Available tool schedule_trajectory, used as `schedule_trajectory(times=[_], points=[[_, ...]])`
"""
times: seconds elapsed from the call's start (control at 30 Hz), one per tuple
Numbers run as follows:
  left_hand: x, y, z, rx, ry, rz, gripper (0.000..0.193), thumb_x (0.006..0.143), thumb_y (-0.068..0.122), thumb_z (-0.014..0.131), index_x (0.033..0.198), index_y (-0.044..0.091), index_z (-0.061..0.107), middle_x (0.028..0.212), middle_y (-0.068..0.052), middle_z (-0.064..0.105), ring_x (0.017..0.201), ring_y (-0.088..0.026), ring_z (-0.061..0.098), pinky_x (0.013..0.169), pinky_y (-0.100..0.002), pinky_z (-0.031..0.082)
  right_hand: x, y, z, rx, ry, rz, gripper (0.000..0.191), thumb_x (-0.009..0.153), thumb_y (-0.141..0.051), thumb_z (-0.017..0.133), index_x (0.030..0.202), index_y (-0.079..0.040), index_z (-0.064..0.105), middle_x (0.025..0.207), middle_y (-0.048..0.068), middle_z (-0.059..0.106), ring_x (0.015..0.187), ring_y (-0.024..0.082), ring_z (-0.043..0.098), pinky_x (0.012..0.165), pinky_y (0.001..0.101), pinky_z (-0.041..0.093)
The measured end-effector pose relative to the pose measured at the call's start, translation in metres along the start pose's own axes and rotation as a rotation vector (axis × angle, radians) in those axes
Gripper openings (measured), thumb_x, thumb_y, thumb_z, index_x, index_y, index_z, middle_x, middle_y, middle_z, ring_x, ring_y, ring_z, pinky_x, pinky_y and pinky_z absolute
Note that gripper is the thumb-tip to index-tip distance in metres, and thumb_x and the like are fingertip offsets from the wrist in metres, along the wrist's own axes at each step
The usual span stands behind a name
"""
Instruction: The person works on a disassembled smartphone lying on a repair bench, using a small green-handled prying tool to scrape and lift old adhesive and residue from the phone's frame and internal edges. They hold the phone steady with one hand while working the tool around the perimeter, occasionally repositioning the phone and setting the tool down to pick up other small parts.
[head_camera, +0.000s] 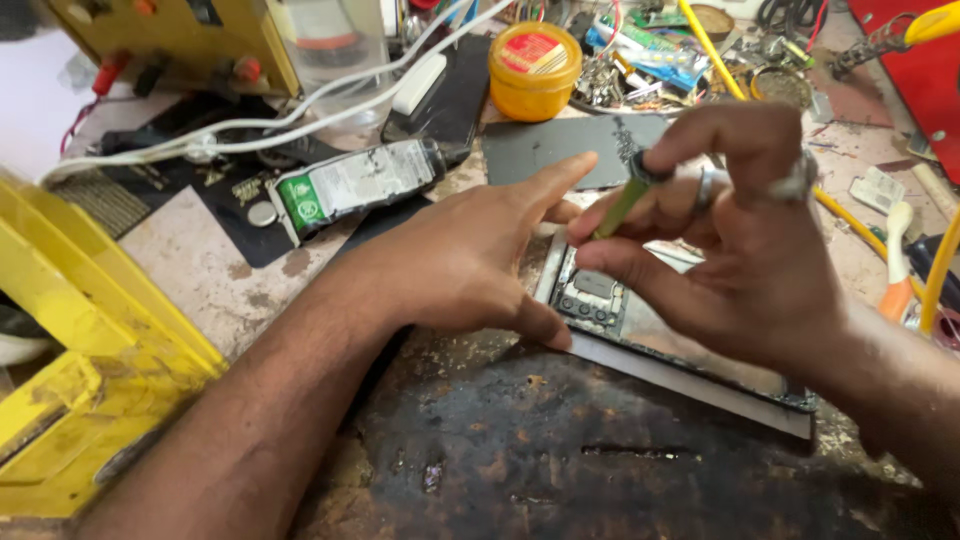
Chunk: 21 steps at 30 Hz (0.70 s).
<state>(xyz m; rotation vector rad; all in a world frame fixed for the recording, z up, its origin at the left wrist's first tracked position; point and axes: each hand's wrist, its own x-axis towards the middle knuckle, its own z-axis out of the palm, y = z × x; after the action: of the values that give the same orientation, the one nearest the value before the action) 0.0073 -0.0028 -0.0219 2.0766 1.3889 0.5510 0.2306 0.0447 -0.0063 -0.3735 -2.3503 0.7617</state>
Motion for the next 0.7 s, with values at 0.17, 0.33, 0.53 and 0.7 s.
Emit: schedule_trajectory(times=[0.17,0.33,0.53,0.7], points=[[-0.005,0.0,0.001,-0.029,-0.01,0.069,0.133,0.059,0.039,0.096,0.164,0.016,0.017,0.151,-0.01,0.057,0.136,-0.03,0.054,0.11,-0.043,0.04,0.003,0.028,-0.04,0.022,0.256,0.093,0.068,0.111,0.004,0.059,0.155,-0.004,0.008,0.11,0.01,0.069,0.103,0.02,0.075,0.095,0.0321,0.069],[-0.014,0.003,-0.005,0.017,-0.048,0.022,0.13,0.059,0.037,0.094,0.162,0.017,0.019,0.146,-0.009,0.06,0.128,-0.029,0.06,0.106,-0.039,0.046,0.008,0.058,-0.056,-0.06,0.19,0.324,0.019,0.111,-0.002,0.065,0.128,0.004,0.057,0.097,0.015,0.07,0.077,0.015,0.063,0.068,0.0273,0.053],[-0.016,0.005,-0.003,0.009,-0.025,0.054,0.134,0.059,0.036,0.095,0.163,0.012,0.014,0.145,-0.014,0.059,0.13,-0.03,0.059,0.107,-0.04,0.044,0.024,0.04,-0.032,-0.52,-0.205,0.635,0.026,0.085,-0.027,0.082,0.104,-0.011,0.081,0.081,0.006,0.081,0.067,0.012,0.073,0.064,0.0308,0.059],[-0.018,0.004,-0.001,0.021,0.014,0.039,0.142,0.056,0.038,0.099,0.165,0.01,0.012,0.149,-0.022,0.053,0.136,-0.032,0.054,0.108,-0.041,0.043,0.029,0.021,-0.021,-0.587,-0.217,0.694,0.034,0.083,-0.038,0.084,0.106,-0.014,0.081,0.077,0.011,0.08,0.064,0.018,0.073,0.065,0.0375,0.057]])
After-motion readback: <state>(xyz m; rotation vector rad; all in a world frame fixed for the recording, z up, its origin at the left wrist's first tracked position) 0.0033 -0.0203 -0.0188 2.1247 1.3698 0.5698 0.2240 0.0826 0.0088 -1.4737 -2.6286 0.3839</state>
